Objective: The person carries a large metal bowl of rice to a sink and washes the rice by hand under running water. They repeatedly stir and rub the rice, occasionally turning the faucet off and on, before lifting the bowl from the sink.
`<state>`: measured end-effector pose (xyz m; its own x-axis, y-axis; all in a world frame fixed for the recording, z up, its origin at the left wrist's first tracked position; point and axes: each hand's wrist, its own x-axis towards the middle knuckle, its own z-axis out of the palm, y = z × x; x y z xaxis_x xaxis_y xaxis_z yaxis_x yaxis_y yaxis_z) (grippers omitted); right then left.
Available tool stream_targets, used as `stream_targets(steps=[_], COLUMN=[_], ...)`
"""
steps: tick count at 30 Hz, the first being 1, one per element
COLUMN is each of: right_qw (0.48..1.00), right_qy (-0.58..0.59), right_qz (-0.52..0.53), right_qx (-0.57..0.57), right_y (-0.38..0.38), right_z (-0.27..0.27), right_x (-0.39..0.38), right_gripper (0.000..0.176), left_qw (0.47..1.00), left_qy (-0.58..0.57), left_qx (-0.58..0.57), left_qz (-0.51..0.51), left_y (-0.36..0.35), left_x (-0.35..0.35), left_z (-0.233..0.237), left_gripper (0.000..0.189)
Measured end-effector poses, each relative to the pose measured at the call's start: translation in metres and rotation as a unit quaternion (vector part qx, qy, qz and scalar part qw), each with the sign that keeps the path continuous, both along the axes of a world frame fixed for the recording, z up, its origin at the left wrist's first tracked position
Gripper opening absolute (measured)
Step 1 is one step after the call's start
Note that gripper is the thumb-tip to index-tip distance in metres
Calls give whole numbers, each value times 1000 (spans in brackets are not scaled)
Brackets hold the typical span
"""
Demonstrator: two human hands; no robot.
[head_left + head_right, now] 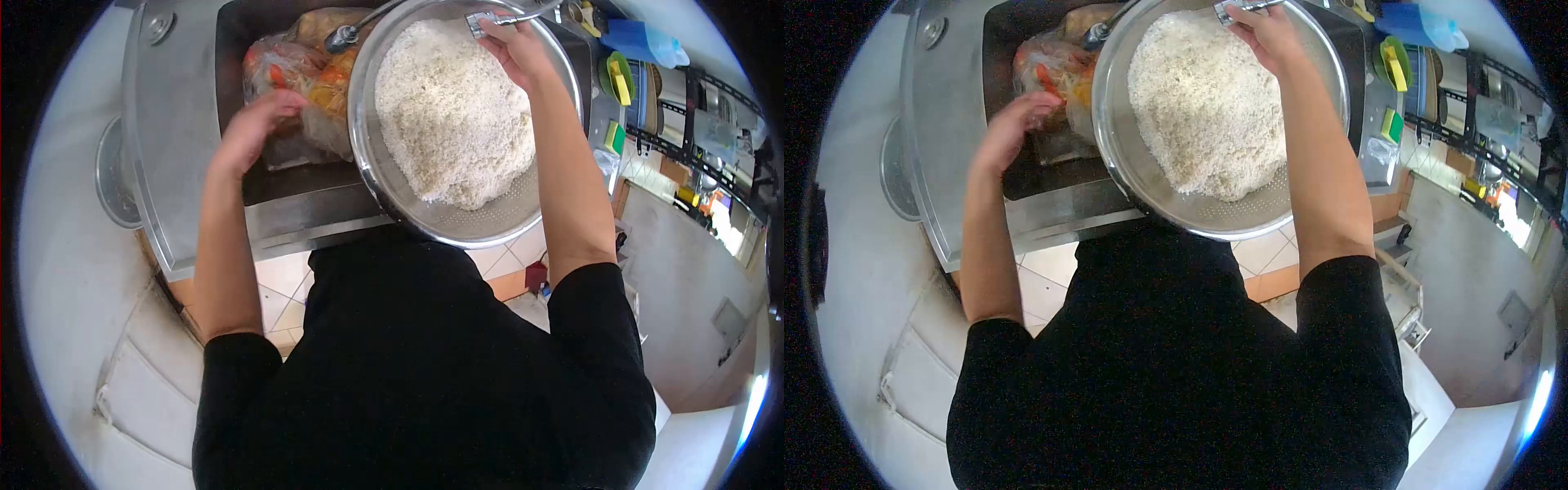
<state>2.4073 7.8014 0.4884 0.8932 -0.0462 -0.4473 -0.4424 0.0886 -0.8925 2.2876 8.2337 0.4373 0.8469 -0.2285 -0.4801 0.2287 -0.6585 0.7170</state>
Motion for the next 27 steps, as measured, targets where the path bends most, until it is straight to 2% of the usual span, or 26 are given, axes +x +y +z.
stream_targets(steps=[1, 2, 3, 5, 6, 7, 8, 9, 11, 13, 14, 15, 17, 18, 19, 20, 21, 22, 25, 27], right_qw=[1000, 999, 998, 999, 1000, 999, 998, 999, 999, 997, 993, 993, 978, 958, 958, 968, 977, 974, 965, 975], right_qy=[-5, 0, 9, 20, -2, -29, -35, -33, -31, -42, -100, -103, 15, 14, 9, -6, -21, 15, -27, -41], right_qz=[-7, -36, -63, -46, -27, -7, -9, -10, -7, 17, -22, -16, 131, 164, 165, 135, 107, 159, 170, 141], right_qx=[0, -3, -5, -14, 13, 40, 42, 34, 23, -59, -55, -55, -160, -233, -235, -211, -183, -160, -198, -169], right_y=[6, 19, 25, 9, 4, 0, -1, -2, -16, -45, -42, -43, -56, -68, -85, -102, -107, -115, -113, -111], right_z=[4, 17, 23, 15, 10, 4, 3, 4, 1, -1, 5, 16, 43, 55, 60, 62, 68, 73, 80, 75], right_x=[-1, -3, -6, -2, -3, -3, -7, -10, -12, -10, -10, -11, -15, -16, -16, -13, -8, -11, -19, -13], right_gripper=[39, 36, 33, 39, 38, 37, 37, 37, 36, 38, 39, 39, 41, 48, 48, 47, 47, 45, 43, 44], left_qw=[978, 912, 879, 810, 904, 962, 942, 940, 961, 970, 965, 942, 942, 963, 951, 964, 962, 958, 951, 951], left_qy=[-119, -209, -356, -496, -357, -207, -276, -285, -153, -120, -228, -332, -327, -224, -113, -68, -74, -95, -92, -152], left_qx=[172, 352, 291, 216, 200, 179, 165, 164, 165, 141, 84, 28, 71, -47, -165, -146, -145, -146, -141, -11], left_qz=[-27, -27, -126, -227, -125, -16, 93, 93, 158, 158, 102, 44, 40, 141, 237, 212, 220, 229, 258, 268], left_y=[-13, -29, -33, -33, -29, -27, -34, -43, -66, -77, -80, -84, -101, -110, -118, -123, -130, -139, -158, -170], left_x=[-11, -21, -25, -18, -23, -24, -20, -14, -19, -32, -37, -42, -59, -68, -76, -80, -87, -98, -110, -114], left_z=[8, 23, 46, 52, 41, 29, 19, 30, 55, 71, 72, 79, 86, 77, 71, 82, 77, 65, 68, 71], left_gripper=[16, 17, 22, 28, 30, 32, 20, 20, 22, 29, 29, 30, 29, 33, 39, 52, 52, 53, 54, 51])
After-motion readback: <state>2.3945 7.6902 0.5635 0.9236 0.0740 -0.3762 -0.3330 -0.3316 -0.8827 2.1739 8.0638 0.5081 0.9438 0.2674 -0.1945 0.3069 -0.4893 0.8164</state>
